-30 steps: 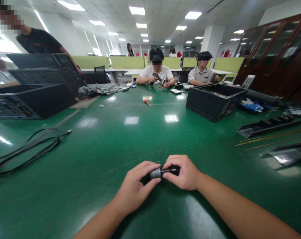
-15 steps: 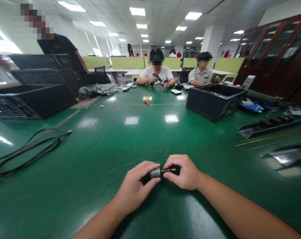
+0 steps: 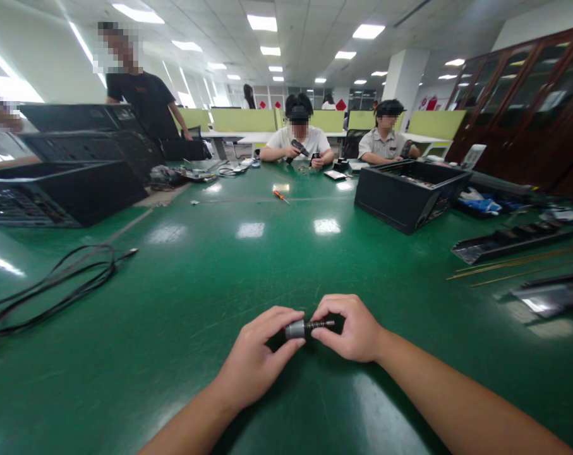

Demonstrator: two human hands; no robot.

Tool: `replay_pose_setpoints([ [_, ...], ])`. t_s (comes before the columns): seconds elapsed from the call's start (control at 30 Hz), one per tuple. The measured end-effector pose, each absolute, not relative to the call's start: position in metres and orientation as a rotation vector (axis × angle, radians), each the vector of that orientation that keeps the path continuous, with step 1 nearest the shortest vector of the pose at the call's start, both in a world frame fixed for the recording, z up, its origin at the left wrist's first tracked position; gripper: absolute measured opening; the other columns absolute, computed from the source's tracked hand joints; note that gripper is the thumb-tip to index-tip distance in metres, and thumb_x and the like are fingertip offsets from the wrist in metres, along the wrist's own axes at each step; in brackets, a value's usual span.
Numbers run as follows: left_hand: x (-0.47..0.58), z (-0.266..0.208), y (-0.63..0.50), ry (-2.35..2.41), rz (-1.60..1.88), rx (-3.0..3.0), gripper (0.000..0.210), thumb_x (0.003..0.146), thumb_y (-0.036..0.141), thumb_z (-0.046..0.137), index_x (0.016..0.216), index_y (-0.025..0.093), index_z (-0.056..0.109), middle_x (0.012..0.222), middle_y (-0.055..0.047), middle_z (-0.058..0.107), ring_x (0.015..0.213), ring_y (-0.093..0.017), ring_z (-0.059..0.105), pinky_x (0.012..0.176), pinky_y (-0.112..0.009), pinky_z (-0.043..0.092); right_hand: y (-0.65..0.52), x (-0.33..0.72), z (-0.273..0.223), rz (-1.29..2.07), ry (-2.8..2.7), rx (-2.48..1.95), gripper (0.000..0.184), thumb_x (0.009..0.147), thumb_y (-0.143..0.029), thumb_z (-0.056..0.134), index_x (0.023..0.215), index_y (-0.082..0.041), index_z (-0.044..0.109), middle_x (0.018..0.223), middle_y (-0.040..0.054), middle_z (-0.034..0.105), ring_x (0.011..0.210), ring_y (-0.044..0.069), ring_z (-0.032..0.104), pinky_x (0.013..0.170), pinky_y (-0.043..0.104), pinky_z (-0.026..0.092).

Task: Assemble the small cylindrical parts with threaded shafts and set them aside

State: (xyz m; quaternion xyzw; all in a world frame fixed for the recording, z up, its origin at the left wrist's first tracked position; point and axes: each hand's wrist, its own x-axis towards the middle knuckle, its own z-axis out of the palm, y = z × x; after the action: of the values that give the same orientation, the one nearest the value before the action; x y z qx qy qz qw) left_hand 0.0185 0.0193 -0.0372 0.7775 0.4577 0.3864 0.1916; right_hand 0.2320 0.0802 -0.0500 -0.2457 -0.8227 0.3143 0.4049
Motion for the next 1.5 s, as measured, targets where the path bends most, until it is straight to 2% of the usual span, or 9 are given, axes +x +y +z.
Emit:
replay_pose_setpoints([
  [0.47, 0.0186, -0.0350, 0.0190, 1.295, 1.101, 2.208, 0.027, 0.086, 0.021, 0.067, 0.113, 0.023, 0.068, 0.103, -0.007, 0.071, 0.094, -0.018, 0.067, 0.085, -0.030, 0.055, 0.0811, 0.2332, -0.0500, 0.770, -2.079, -0.622, 0.006, 0.076, -0.019, 0.071, 0.081, -0.019, 0.067, 0.073, 0.0021, 0.067, 0.066, 0.016, 0.062, 0.065, 0.027, 0.047],
  [0.8, 0.0170, -0.0365, 0.0190, 1.300, 1.098, 2.214, 0.030, 0.086, 0.020, 0.068, 0.115, 0.026, 0.067, 0.105, -0.004, 0.070, 0.096, -0.016, 0.066, 0.087, -0.027, 0.054, 0.0822, 0.2340, -0.0489, 0.772, -2.082, -0.629, 0.006, 0.076, -0.019, 0.071, 0.079, -0.019, 0.067, 0.072, 0.0022, 0.066, 0.065, 0.016, 0.062, 0.065, 0.027, 0.046],
  [1.03, 0.0181, -0.0345, 0.0195, 1.296, 1.110, 2.208, 0.027, 0.087, 0.022, 0.067, 0.114, 0.023, 0.068, 0.104, -0.006, 0.071, 0.094, -0.018, 0.067, 0.085, -0.029, 0.055, 0.0833, 0.2346, -0.0509, 0.754, -2.099, -0.632, 0.006, 0.076, -0.020, 0.071, 0.080, -0.019, 0.067, 0.073, 0.0023, 0.067, 0.065, 0.016, 0.063, 0.064, 0.027, 0.047],
  [1.5, 0.0153, -0.0349, 0.0204, 1.319, 1.108, 2.200, 0.030, 0.085, 0.019, 0.068, 0.115, 0.025, 0.068, 0.105, -0.004, 0.070, 0.095, -0.016, 0.067, 0.086, -0.027, 0.053, 0.0844, 0.2363, -0.0496, 0.762, -2.082, -0.660, 0.004, 0.076, -0.019, 0.070, 0.079, -0.019, 0.067, 0.072, 0.0026, 0.067, 0.065, 0.017, 0.063, 0.065, 0.028, 0.047],
])
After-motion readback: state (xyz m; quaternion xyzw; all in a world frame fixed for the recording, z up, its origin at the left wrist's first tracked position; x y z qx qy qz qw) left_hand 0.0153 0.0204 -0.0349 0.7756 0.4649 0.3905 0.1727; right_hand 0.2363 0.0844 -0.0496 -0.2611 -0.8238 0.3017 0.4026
